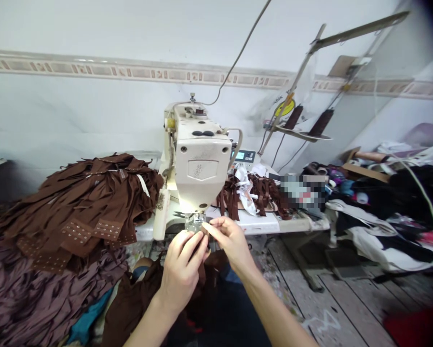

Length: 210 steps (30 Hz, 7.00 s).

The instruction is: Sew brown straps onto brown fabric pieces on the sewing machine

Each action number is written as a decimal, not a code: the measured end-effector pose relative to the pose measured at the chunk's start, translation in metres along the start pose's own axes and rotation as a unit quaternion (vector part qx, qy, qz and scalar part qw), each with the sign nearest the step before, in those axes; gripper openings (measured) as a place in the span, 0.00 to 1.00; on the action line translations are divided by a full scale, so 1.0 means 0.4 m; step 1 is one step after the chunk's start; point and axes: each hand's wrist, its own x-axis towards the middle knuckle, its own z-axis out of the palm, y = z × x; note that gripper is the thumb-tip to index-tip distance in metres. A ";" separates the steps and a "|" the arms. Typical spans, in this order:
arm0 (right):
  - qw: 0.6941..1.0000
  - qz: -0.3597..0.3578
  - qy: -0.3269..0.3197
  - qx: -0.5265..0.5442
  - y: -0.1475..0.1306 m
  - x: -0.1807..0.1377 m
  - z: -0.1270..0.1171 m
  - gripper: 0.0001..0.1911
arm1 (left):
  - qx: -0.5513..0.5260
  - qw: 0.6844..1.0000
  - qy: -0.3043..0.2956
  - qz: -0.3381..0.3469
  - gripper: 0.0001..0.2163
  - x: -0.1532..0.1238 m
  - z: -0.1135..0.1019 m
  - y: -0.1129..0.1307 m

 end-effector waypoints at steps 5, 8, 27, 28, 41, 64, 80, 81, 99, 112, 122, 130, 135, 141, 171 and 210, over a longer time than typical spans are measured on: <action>0.997 0.063 -0.050 0.013 0.073 -0.107 -0.019 0.29 | -0.028 0.999 -0.024 0.031 0.20 0.022 -0.004 -0.025; 0.995 0.059 -0.065 0.036 0.089 -0.145 -0.032 0.29 | -0.032 0.998 -0.041 0.037 0.19 0.041 -0.006 -0.027; 0.995 0.056 -0.067 0.042 0.010 -0.075 -0.039 0.25 | 0.065 0.997 -0.040 -0.034 0.20 0.028 0.008 0.016; 0.995 0.058 -0.066 0.045 0.016 -0.073 -0.040 0.24 | 0.066 0.996 -0.041 -0.037 0.20 0.027 0.010 0.016; 0.998 0.016 0.048 -0.032 0.096 -0.131 -0.062 0.25 | -0.055 0.981 0.001 -0.184 0.20 -0.001 -0.034 0.007; 0.980 -0.135 -0.039 -0.139 -0.072 -0.148 -0.072 0.10 | -0.379 0.789 -0.155 -0.459 0.14 -0.033 -0.100 0.059; 0.993 -0.058 -0.028 -0.102 -0.045 -0.066 -0.042 0.17 | -0.489 0.688 -0.165 -0.510 0.18 -0.015 -0.078 0.065; 0.993 -0.059 -0.029 -0.101 -0.046 -0.062 -0.040 0.17 | -0.489 0.686 -0.161 -0.514 0.18 -0.014 -0.076 0.066; 0.946 0.012 -0.260 -0.191 -0.069 -0.222 -0.072 0.16 | -0.381 0.793 -0.172 -0.444 0.14 -0.058 -0.092 0.038; 0.976 -0.073 -0.180 -0.100 -0.053 -0.145 -0.039 0.17 | -0.286 0.879 -0.212 -0.317 0.08 -0.026 -0.117 0.038; 0.979 -0.142 -0.045 -0.140 -0.057 -0.003 -0.002 0.17 | -0.003 0.998 -0.032 -0.046 0.21 0.005 -0.065 0.016; 0.999 0.021 -0.020 0.026 0.035 -0.053 0.021 0.24 | 0.026 0.996 -0.086 0.020 0.23 0.010 -0.054 0.003; 0.998 0.017 -0.046 0.026 0.058 -0.136 0.008 0.25 | 0.012 0.996 -0.086 0.001 0.26 0.011 -0.052 0.016; 0.998 0.019 -0.016 0.060 0.041 -0.146 0.007 0.20 | -0.051 0.995 -0.077 -0.025 0.27 0.009 -0.045 0.022; 0.992 0.057 0.028 0.113 0.037 -0.098 0.002 0.22 | -0.018 0.992 -0.089 -0.092 0.27 0.014 -0.028 0.002; 0.984 -0.103 -0.048 -0.138 -0.081 -0.053 -0.060 0.13 | -0.460 0.728 -0.250 -0.443 0.18 0.011 -0.075 0.045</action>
